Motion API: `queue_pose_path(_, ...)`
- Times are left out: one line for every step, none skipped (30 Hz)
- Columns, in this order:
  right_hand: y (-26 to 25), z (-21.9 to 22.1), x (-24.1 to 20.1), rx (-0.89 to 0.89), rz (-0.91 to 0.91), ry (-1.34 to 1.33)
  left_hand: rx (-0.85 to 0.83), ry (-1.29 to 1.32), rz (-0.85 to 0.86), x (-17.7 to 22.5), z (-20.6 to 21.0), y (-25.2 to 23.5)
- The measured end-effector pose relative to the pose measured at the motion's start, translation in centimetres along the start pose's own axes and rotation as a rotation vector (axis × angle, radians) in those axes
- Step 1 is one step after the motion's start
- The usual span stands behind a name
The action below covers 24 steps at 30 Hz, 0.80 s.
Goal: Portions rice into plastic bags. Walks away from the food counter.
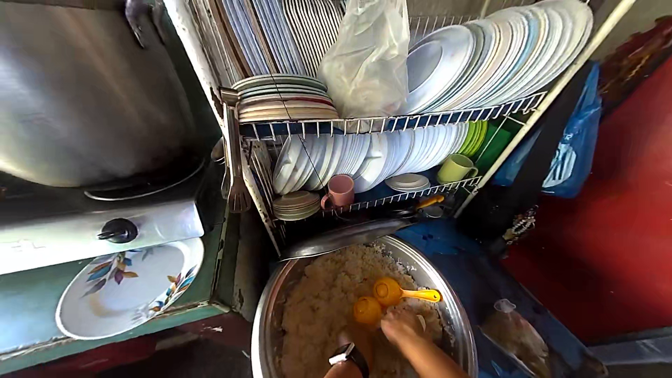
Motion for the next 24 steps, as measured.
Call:
queue_pose_path(0.6, -0.1, -0.1, -0.006, -0.018, -0.002, 0.022, -0.01, -0.024, -0.5, -0.7, 0.6)
queue_pose_path(0.9, 0.0, 0.0, 0.0, -0.036, -0.027, 0.025, -0.009, -0.031, -1.1, -1.6, 1.7)
queue_pose_path(1.1, 0.2, 0.2, 0.017, -0.044, -0.059, 0.025, 0.004, -0.027, -1.9, -2.6, 3.1)
queue_pose_path(1.1, 0.3, 0.3, 0.042, -0.048, -0.065, 0.035, 0.038, -0.033, -3.0, -3.4, 4.7)
queue_pose_path(1.1, 0.4, 0.3, 0.054, -0.048, -0.044, 0.059, 0.093, -0.057, -4.5, -3.9, 6.2)
queue_pose_path(1.1, 0.4, 0.0, 0.055, -0.038, -0.02, 0.108, 0.167, -0.087, -6.2, -4.1, 7.8)
queue_pose_path(1.2, 0.1, -0.2, 0.054, -0.025, -0.002, 0.184, 0.23, -0.098, -7.9, -3.9, 9.3)
queue_pose_path(1.0, -0.1, -0.3, 0.07, -0.018, -0.005, 0.294, 0.285, -0.077, -9.6, -3.4, 10.8)
queue_pose_path(0.6, -0.3, -0.4, 0.073, -0.017, -0.015, 0.452, 0.345, -0.022, -11.1, -2.5, 12.0)
queue_pose_path(0.4, -0.8, -0.4, 0.061, -0.042, -0.042, 0.634, 0.401, 0.054, -12.4, -1.6, 12.9)
queue_pose_path(0.5, -1.4, -0.3, 0.053, -0.067, -0.06, 0.797, 0.454, 0.123, -13.3, -0.8, 13.4)
queue_pose_path(0.8, -2.0, -0.4, 0.042, -0.097, -0.067, 0.938, 0.494, 0.173, -13.8, -0.2, 13.5)
queue_pose_path(1.0, -2.5, -0.6, 0.026, -0.129, -0.053, 1.05, 0.532, 0.201, -14.0, 0.2, 13.3)
queue_pose_path(1.2, -2.9, -1.1, 0.012, -0.16, -0.025, 1.142, 0.566, 0.212, -14.1, 0.6, 13.0)
queue_pose_path(1.4, -3.3, -1.7, 0.005, -0.179, 0.004, 1.208, 0.611, 0.218, -14.2, 0.9, 12.6)
queue_pose_path(1.4, -4.1, -2.3, 0.015, -0.18, 0.02, 1.261, 0.665, 0.229, -14.4, 1.2, 12.3)
queue_pose_path(1.2, -5.1, -3.0, 0.058, -0.172, 0.014, 1.307, 0.717, 0.24, -14.5, 1.4, 12.3)
queue_pose_path(0.8, -6.3, -3.7, 0.124, -0.152, -0.015, 1.342, 0.762, 0.253, -14.7, 1.5, 12.3)
queue_pose_path(0.1, -7.6, -4.4, 0.191, -0.118, -0.048, 1.36, 0.806, 0.267, -14.7, 1.5, 12.4)
queue_pose_path(-1.0, -8.6, -5.1, 0.244, -0.088, -0.073, 1.372, 0.839, 0.269, -14.8, 1.6, 12.5)
queue_pose_path(-2.2, -9.1, -5.9, 0.273, -0.069, -0.093, 1.378, 0.86, 0.263, -14.8, 1.6, 12.5)
queue_pose_path(-3.3, -9.2, -6.8, 0.256, -0.061, -0.119, 1.383, 0.87, 0.261, -14.9, 1.6, 12.4)
queue_pose_path(-4.3, -8.9, -7.6, 0.207, -0.061, -0.151, 1.396, 0.867, 0.266, -15.0, 1.7, 12.3)
queue_pose_path(-5.0, -8.8, -8.3, 0.15, -0.059, -0.161, 1.415, 0.858, 0.28, -15.1, 1.6, 12.0)
Point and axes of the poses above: each hand's wrist, its own y-axis away from the middle knuckle, its own z-axis out of the palm, x = y × z, the point moved 4 cm from there along -y, towards the middle knuckle
